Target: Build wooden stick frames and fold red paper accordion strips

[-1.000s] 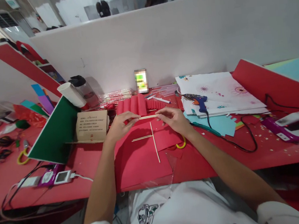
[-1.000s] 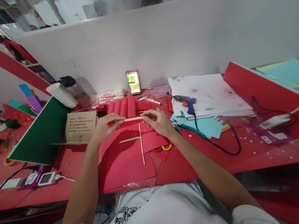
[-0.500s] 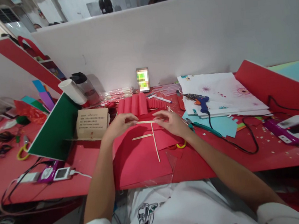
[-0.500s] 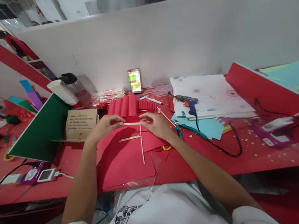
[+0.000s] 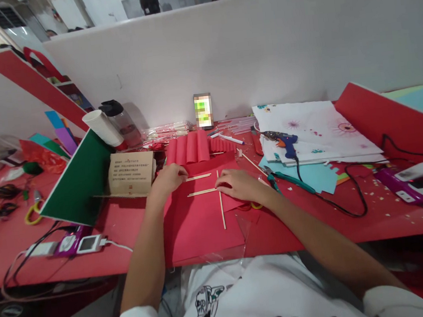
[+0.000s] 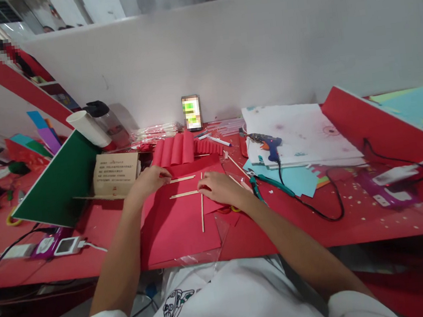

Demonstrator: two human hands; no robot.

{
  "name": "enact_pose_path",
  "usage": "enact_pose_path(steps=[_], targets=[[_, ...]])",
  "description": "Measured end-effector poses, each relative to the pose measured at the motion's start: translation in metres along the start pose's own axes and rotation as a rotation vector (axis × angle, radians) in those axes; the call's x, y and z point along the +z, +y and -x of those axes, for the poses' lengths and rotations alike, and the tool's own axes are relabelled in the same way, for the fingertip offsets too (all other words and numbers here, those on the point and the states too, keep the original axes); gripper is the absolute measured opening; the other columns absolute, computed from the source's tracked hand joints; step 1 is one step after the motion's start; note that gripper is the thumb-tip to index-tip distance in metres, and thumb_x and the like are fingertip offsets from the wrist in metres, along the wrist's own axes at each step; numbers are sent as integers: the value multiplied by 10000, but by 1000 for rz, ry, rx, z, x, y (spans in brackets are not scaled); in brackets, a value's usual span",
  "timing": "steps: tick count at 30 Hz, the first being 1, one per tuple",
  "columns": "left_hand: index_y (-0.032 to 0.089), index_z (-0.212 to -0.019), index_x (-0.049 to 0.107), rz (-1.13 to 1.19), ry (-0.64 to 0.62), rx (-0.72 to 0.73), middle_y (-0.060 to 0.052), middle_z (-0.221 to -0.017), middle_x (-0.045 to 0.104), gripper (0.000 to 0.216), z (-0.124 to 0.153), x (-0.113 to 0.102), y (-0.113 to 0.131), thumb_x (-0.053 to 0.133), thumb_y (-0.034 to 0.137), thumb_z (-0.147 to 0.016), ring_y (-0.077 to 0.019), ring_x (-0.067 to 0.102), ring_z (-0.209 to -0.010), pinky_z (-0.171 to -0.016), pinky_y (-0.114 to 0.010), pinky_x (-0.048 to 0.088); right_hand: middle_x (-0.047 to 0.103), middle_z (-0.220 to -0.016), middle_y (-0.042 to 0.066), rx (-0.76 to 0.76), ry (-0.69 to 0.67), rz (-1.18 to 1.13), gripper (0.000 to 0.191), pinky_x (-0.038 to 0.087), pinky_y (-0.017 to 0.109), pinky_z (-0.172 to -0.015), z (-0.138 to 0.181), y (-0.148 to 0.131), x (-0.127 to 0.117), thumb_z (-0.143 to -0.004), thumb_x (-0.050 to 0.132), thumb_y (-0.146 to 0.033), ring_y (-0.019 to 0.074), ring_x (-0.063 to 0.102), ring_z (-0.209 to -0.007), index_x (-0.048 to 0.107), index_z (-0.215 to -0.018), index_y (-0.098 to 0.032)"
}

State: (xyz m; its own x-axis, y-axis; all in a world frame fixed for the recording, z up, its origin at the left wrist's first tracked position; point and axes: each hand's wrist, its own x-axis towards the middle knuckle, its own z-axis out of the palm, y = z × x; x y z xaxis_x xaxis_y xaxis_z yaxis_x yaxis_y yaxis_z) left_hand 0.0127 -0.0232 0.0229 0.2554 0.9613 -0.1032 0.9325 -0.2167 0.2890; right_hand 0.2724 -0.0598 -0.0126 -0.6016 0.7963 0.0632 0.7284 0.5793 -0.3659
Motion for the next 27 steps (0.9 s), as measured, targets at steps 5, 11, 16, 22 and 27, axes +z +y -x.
enact_pose_path(steps=[5,11,16,22,27], targets=[[256,-1028,753,-163,-37,78,-44,-1085,761,189,-1,5,5,650,278,-871,-244,695,-1008,-847,-300,495,689,-994,63,75,-4,43,110,322,268,-691,0,-7,1,-950,567,-226,179,602,-881,671,-965,-193],[244,-1005,715,-265,2,118,-64,-1072,746,163,-7,19,11,588,279,-910,-257,697,-981,-797,-315,491,696,-913,50,173,-35,66,121,258,277,-621,3,-21,-7,-911,538,-165,172,583,-791,605,-1010,-188],[227,-1000,700,-300,31,117,-89,-1093,732,183,-8,22,14,531,248,-934,-258,695,-978,-785,-317,487,693,-907,43,180,-40,32,141,255,274,-621,3,-19,-6,-894,542,-172,172,586,-797,579,-1029,-190],[218,-1020,685,-299,-1,101,-103,-1139,711,185,-7,20,17,547,318,-947,-251,687,-995,-793,-308,486,693,-904,42,156,-32,17,134,260,274,-623,2,-13,-3,-902,525,-176,168,579,-772,580,-1022,-197],[181,-1029,673,-297,4,112,-140,-1145,697,200,-7,22,18,531,303,-960,-278,680,-1028,-818,-330,483,708,-908,48,167,-18,28,120,276,280,-630,3,-17,-3,-920,540,-190,182,608,-802,585,-1032,-194]])
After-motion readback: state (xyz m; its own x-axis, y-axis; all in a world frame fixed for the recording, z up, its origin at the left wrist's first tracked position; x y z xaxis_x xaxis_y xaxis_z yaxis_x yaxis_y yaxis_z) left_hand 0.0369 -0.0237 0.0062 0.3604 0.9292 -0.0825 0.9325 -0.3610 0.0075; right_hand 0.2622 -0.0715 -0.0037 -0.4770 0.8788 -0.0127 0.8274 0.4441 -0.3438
